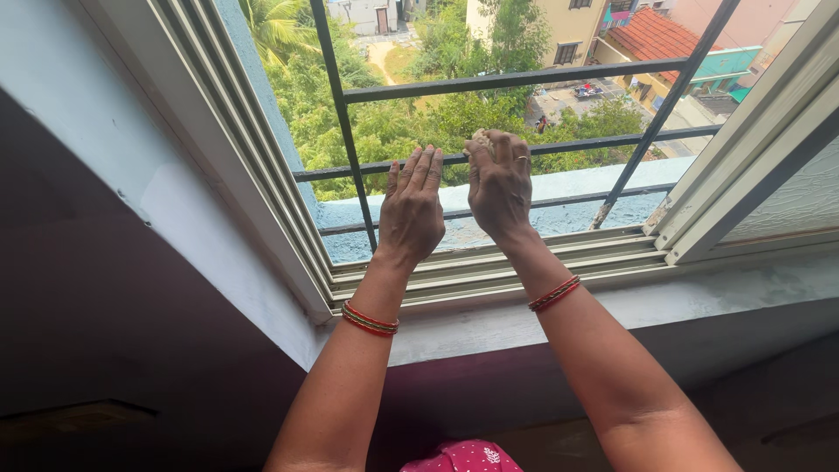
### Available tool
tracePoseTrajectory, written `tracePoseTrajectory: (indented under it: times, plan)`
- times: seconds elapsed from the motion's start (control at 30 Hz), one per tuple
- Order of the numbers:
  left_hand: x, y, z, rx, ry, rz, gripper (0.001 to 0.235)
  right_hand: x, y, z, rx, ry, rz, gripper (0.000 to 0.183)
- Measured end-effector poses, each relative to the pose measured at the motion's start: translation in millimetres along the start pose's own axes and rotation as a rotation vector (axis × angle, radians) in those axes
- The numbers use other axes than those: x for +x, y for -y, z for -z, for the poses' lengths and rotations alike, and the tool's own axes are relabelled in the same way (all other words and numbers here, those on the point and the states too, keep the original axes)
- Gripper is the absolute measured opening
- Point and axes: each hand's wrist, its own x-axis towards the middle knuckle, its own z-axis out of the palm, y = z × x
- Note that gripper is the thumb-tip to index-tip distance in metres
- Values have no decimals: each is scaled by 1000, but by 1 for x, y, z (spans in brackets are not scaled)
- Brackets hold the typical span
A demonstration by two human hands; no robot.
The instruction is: The person wipes the metal security bars and the window frame using a cloth. They systematically clean the horizontal and vertical bars and the surrounding frame from a first-person perspective.
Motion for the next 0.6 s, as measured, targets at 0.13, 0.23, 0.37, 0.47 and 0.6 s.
tracePoseTrajectory:
  times: [0.13,0.23,0.37,0.47,0.6]
  plan:
    - [-4,7,4,-7,-42,-8,62,5,40,-13,31,25,33,29]
    - [-9,14,10,-2,-33,19,62,6,43,-12,56,47,87,31]
    - [-11,18,16,-14,-31,41,64,4,14,3,28,47,116,26]
    - [-11,16,16,2,-33,54,63,0,-16,21,43,52,56,28]
    - [-15,20,22,-6,-68,32,56,-4,-35,31,15,29,-12,27]
